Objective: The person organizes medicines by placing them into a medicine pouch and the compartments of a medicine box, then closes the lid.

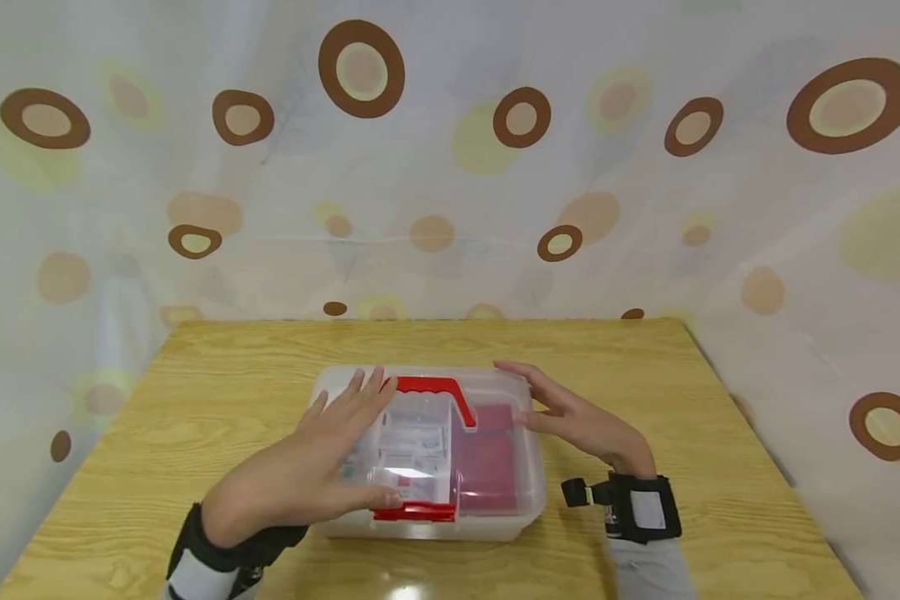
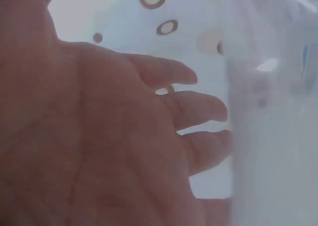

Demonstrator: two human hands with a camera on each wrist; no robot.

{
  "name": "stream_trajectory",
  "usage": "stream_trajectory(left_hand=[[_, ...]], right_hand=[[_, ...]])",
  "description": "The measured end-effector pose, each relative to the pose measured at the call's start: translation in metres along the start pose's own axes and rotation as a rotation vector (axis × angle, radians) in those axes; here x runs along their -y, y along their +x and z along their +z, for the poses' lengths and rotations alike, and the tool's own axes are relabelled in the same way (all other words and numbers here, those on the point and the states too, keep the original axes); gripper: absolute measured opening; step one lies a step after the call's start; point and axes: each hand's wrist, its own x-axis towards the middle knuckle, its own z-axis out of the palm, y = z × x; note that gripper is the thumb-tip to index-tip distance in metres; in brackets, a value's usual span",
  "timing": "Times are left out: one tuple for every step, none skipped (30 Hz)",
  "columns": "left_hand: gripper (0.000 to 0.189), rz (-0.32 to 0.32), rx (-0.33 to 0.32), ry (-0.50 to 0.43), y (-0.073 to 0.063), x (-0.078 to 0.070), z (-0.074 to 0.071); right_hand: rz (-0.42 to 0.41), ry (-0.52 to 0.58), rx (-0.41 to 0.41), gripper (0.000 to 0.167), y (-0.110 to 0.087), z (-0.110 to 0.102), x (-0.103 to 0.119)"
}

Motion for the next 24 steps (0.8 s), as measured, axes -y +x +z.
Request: stream_trajectory(left_hand=[[0.106, -0.006, 0.011, 0.01, 0.001, -0.003, 0.003], [0.108, -0.013, 0.02, 0.017, 0.002, -0.005, 0.004], [0.111, -0.024, 0.03, 0.032, 0.003, -0.006, 0.006], [0.115, -0.033, 0.041, 0.048, 0.003, -0.007, 0.008], [0.118, -0.04, 0.053, 0.065, 0.004, -0.007, 0.009], [0.121, -0.047, 0.059, 0.088, 0.004, -0.008, 0.011], [0.125, -0.059, 0.062, 0.112, 0.005, -0.01, 0.013], [0.127, -0.072, 0.061, 0.142, 0.007, -0.012, 0.015], [0.128, -0.084, 0.051, 0.178, 0.008, -0.015, 0.018], [0.129, -0.094, 0.038, 0.216, 0.01, -0.018, 0.022], [0.13, -0.108, 0.025, 0.254, 0.011, -0.022, 0.026], [0.131, -0.124, 0.007, 0.293, 0.013, -0.025, 0.03], [0.132, -0.138, -0.012, 0.328, 0.015, -0.029, 0.034], [0.132, -0.15, -0.031, 0.365, 0.016, -0.032, 0.038], [0.131, -0.161, -0.052, 0.398, 0.017, -0.034, 0.041], [0.131, -0.17, -0.068, 0.422, 0.019, -0.036, 0.044], [0.131, -0.179, -0.083, 0.445, 0.02, -0.038, 0.047], [0.13, -0.184, -0.097, 0.459, 0.02, -0.039, 0.048], [0.13, -0.187, -0.108, 0.469, 0.021, -0.039, 0.05], [0.13, -0.188, -0.116, 0.472, 0.022, -0.039, 0.051], [0.13, -0.187, -0.122, 0.468, 0.022, -0.039, 0.051], [0.129, -0.186, -0.122, 0.46, 0.022, -0.039, 0.052], [0.129, -0.186, -0.121, 0.457, 0.023, -0.038, 0.053], [0.129, -0.185, -0.119, 0.452, 0.023, -0.038, 0.053]], right_hand=[[0.0, 0.002, 0.002, 0.065, 0.001, 0.0, 0.0], [0.0, 0.001, 0.002, 0.065, 0.001, 0.0, -0.001], [0.0, -0.002, 0.001, 0.065, 0.002, 0.0, -0.001], [0.0, 0.001, 0.002, 0.065, 0.002, 0.0, -0.001], [0.001, 0.001, 0.002, 0.065, 0.002, 0.0, -0.001], [0.001, 0.001, 0.002, 0.065, 0.002, 0.0, -0.001], [-0.006, 0.006, 0.004, 0.065, 0.002, 0.0, -0.001], [-0.005, 0.005, 0.006, 0.065, 0.002, 0.0, 0.0], [-0.006, 0.005, 0.007, 0.065, 0.003, 0.0, 0.0], [-0.007, 0.007, 0.008, 0.065, 0.002, 0.0, -0.001], [-0.006, 0.005, 0.007, 0.065, 0.002, 0.0, -0.001], [-0.006, 0.005, 0.008, 0.065, 0.002, 0.0, -0.001], [-0.005, 0.005, 0.007, 0.065, 0.002, 0.0, -0.001], [0.002, -0.002, 0.003, 0.065, 0.002, 0.0, -0.001], [0.002, -0.002, 0.002, 0.065, 0.002, 0.001, -0.001], [0.001, -0.004, -0.002, 0.065, 0.002, 0.001, -0.001], [0.0, -0.005, -0.004, 0.065, 0.002, 0.001, -0.001], [-0.003, -0.006, -0.005, 0.065, 0.002, 0.002, -0.002], [-0.006, -0.006, -0.006, 0.065, 0.002, 0.002, -0.002], [-0.009, -0.007, -0.008, 0.065, 0.002, 0.002, -0.002], [-0.013, -0.007, -0.009, 0.065, 0.003, 0.002, -0.003], [-0.016, -0.007, -0.009, 0.065, 0.003, 0.002, -0.003], [-0.017, -0.004, -0.006, 0.065, 0.002, 0.002, -0.004], [-0.017, 0.0, -0.005, 0.066, 0.002, 0.002, -0.004]])
